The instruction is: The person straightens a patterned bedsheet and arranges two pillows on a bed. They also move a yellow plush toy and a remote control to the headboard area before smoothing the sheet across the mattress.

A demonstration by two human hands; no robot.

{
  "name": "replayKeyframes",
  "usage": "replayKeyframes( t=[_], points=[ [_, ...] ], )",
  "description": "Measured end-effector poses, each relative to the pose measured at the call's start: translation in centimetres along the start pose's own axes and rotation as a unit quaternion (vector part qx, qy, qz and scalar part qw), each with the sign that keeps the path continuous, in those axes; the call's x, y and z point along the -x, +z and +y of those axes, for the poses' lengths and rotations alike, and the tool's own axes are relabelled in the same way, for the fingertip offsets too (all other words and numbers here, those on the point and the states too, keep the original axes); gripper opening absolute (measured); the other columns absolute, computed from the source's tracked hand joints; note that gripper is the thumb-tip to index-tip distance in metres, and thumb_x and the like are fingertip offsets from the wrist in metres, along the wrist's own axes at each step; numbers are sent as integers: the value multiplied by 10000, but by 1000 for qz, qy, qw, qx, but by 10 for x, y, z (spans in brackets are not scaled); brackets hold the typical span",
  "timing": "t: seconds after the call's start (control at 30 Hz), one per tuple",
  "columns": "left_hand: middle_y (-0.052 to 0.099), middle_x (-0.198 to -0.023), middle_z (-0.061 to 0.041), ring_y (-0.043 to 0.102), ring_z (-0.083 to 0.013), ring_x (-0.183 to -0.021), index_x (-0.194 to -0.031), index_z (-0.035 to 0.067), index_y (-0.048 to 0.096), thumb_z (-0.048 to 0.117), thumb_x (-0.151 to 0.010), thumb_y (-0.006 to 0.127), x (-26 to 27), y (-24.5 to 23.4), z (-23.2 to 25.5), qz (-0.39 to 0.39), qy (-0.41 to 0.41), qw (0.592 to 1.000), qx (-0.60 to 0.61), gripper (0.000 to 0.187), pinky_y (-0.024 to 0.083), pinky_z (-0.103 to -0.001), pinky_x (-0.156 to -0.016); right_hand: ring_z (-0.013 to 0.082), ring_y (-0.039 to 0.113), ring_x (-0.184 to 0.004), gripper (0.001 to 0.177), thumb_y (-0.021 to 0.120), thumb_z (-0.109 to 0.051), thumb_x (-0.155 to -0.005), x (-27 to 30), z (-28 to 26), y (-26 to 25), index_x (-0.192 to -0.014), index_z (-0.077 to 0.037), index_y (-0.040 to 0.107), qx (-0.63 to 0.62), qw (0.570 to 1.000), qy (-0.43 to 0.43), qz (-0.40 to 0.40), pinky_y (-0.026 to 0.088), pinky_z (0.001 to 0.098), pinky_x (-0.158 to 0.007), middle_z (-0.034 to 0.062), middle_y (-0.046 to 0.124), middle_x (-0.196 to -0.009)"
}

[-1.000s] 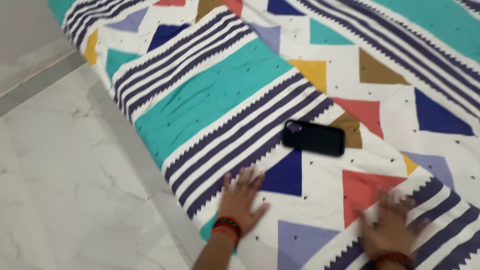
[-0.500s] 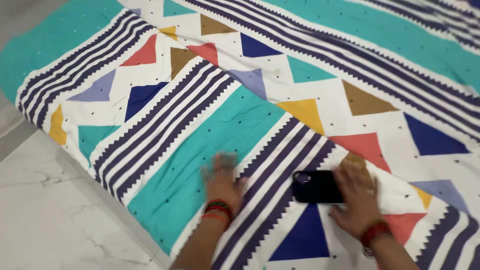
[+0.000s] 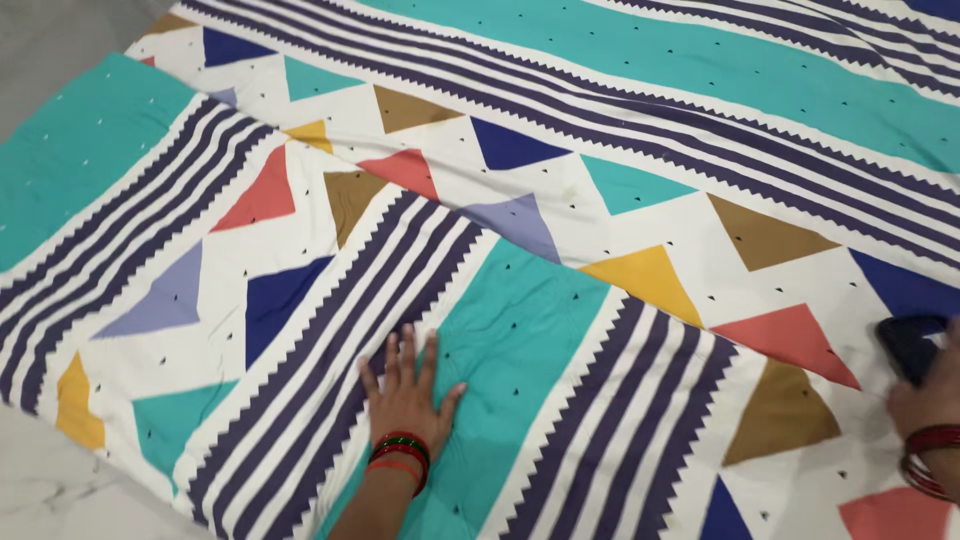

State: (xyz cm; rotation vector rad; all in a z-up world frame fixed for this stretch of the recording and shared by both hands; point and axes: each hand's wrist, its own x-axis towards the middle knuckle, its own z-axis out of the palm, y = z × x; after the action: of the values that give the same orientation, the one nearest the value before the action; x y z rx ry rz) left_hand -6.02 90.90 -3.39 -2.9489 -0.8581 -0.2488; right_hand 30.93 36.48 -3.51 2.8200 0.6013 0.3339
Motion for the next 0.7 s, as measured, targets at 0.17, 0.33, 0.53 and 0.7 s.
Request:
replayKeyframes(
  t=[0.17,0.33,0.53,0.7],
  points=[
    [9,-1658,-168,25,-323,-1520,-1600,153,65,605,-1002,199,-23,13,28,147,-27,987,67,762,-34,-637,-1142,441,511,-1182,883,600,-486,-890,7,-224,-29,-1608,10,469,-183,981,12,-66,368,519,-1028,193,378,-1678],
    [18,-1661,-103,18,-287,-1514,-1612,256,81,649,-966,249,-40,29,61,65,169,978,103,774,-35,-661,-1173,314,197,-1476,703,455,-574,-927,36,-389,-103,-1524,-229,317,-211,942,-260,33,84,658,-1171,116,281,-1587],
    [67,-1668,-3,50,-267,-1516,-1578,362,116,741,-910,298,-81,28,-9,85,84,992,47,789,-37,-688,-1134,338,150,-1544,862,511,-575,-840,22,-242,-67,-1617,-294,266,-179,967,-40,-179,230,447,-1094,106,180,-1697],
    [-61,-1700,-18,-2,-262,-1551,-1608,362,9,789,-897,242,-91,2,-97,-224,-277,934,-17,862,-11,-730,-1130,505,274,-1512,832,444,-540,-943,48,-75,-5,-1594,-24,394,-118,990,6,72,188,536,-1292,385,350,-1549]
  ],
)
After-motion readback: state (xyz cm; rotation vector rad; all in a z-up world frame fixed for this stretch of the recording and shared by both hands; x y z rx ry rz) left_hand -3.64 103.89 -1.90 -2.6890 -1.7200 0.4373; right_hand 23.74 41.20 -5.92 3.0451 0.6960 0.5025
